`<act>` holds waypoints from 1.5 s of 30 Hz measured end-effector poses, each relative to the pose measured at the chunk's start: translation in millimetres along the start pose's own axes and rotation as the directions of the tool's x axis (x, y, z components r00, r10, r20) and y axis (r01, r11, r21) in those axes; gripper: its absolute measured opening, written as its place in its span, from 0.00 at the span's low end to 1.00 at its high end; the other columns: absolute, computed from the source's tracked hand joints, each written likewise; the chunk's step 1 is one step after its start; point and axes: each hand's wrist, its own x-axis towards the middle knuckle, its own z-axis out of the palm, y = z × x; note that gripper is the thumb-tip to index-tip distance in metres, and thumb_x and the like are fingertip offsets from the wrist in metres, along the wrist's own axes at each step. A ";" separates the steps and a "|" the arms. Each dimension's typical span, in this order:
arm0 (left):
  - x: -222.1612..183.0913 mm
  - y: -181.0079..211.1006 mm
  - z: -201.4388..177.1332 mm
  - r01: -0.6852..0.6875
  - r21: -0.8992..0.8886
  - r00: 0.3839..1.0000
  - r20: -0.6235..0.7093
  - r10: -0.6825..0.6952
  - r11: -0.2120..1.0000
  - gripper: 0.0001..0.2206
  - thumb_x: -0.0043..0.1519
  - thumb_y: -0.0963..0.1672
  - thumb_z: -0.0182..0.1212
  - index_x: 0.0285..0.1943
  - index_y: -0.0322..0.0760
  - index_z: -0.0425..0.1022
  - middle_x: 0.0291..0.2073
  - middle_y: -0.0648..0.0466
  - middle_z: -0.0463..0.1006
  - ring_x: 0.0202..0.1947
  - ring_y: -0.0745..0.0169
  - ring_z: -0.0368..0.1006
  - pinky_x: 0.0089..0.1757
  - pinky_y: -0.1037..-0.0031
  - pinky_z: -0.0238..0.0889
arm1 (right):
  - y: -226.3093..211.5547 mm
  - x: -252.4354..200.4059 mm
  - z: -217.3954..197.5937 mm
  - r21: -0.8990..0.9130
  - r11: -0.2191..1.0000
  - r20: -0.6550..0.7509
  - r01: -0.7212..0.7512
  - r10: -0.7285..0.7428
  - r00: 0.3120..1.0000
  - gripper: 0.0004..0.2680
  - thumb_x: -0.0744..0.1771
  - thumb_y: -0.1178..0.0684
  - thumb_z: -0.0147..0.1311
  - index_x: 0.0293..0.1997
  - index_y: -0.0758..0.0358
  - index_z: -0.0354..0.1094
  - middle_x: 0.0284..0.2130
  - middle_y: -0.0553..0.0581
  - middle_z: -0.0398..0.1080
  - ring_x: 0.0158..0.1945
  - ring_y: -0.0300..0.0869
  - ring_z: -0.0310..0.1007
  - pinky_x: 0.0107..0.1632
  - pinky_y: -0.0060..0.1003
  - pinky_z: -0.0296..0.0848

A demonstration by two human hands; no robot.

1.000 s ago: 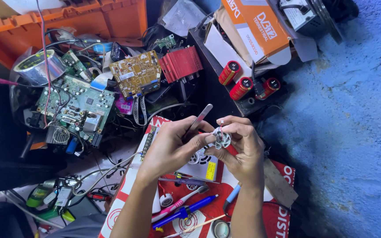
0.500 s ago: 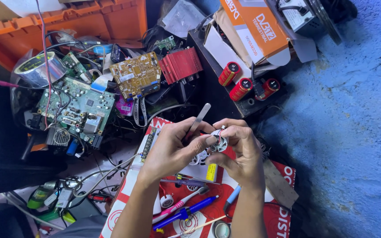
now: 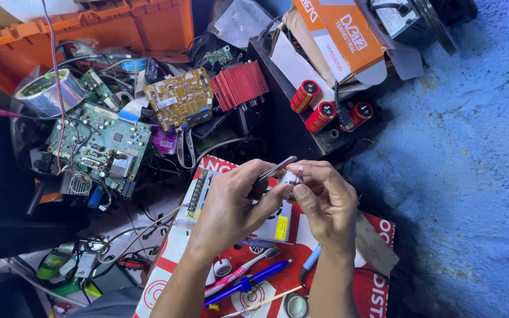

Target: A person uses precision tools to inspect and repair a small cooling fan on a cluttered electronics workbench.

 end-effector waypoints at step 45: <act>0.6 -2.5 -34.2 0.069 -0.190 0.974 -0.200 -0.108 0.979 0.06 0.66 0.43 0.63 0.42 0.35 0.83 0.14 0.57 0.69 0.21 0.75 0.59 0.26 0.82 0.56 | 13.0 3.4 -1.4 -0.227 0.969 0.345 -0.093 0.169 0.923 0.15 0.65 0.55 0.63 0.56 0.69 0.70 0.46 0.66 0.74 0.46 0.54 0.81 0.46 0.43 0.81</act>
